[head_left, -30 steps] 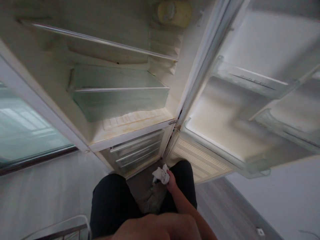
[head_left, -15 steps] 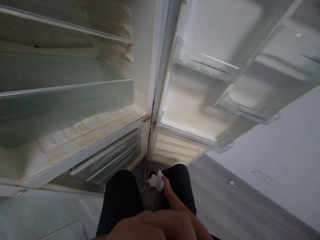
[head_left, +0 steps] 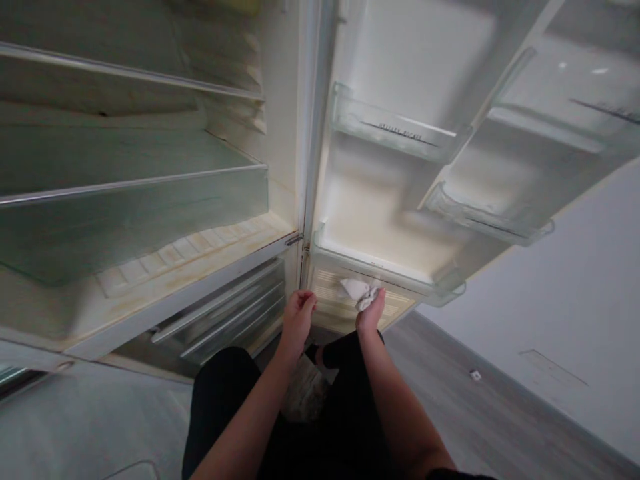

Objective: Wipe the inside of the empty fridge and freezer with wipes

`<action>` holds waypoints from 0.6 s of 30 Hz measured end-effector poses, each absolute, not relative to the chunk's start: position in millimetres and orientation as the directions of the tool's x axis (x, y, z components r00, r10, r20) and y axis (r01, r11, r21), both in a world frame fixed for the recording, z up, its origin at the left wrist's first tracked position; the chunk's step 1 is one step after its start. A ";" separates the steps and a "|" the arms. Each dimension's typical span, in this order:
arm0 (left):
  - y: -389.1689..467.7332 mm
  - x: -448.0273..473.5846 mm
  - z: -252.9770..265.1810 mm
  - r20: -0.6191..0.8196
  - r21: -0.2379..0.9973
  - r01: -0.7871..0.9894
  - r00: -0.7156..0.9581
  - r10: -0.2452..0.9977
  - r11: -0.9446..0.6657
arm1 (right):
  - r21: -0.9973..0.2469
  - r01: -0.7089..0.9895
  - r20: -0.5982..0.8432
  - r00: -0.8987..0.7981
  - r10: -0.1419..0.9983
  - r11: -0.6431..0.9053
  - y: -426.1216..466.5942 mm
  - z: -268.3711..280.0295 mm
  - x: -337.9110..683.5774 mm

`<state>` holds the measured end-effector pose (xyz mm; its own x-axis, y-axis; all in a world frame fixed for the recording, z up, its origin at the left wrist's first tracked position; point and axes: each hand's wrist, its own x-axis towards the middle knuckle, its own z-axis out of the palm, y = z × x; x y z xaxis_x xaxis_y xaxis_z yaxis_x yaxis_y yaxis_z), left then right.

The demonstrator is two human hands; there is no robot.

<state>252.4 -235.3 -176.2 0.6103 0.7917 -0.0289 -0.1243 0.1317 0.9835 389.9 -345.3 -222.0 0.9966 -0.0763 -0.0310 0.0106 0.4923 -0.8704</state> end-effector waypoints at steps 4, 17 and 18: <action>-225.0 277.6 -197.5 0.037 0.999 -0.040 0.545 0.838 -0.018 | -0.842 0.024 -0.018 0.997 -0.072 0.539 -347.3 -202.8 391.5; -191.1 355.9 -167.7 0.200 0.126 -0.313 0.937 -0.285 -0.941 | -0.834 0.033 -0.095 0.975 -0.202 0.550 -390.8 -199.8 428.1; -186.0 361.2 -164.6 0.183 0.103 -0.307 0.941 -0.285 -0.946 | -0.840 0.020 -0.113 0.971 -0.210 0.543 -396.3 -206.7 427.6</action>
<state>361.2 -186.0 -164.6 0.9408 -0.2854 0.1829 -0.3071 -0.9461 0.1033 427.6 -396.3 -206.7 0.9711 -0.2101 -0.1132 0.0196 0.5429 -0.8396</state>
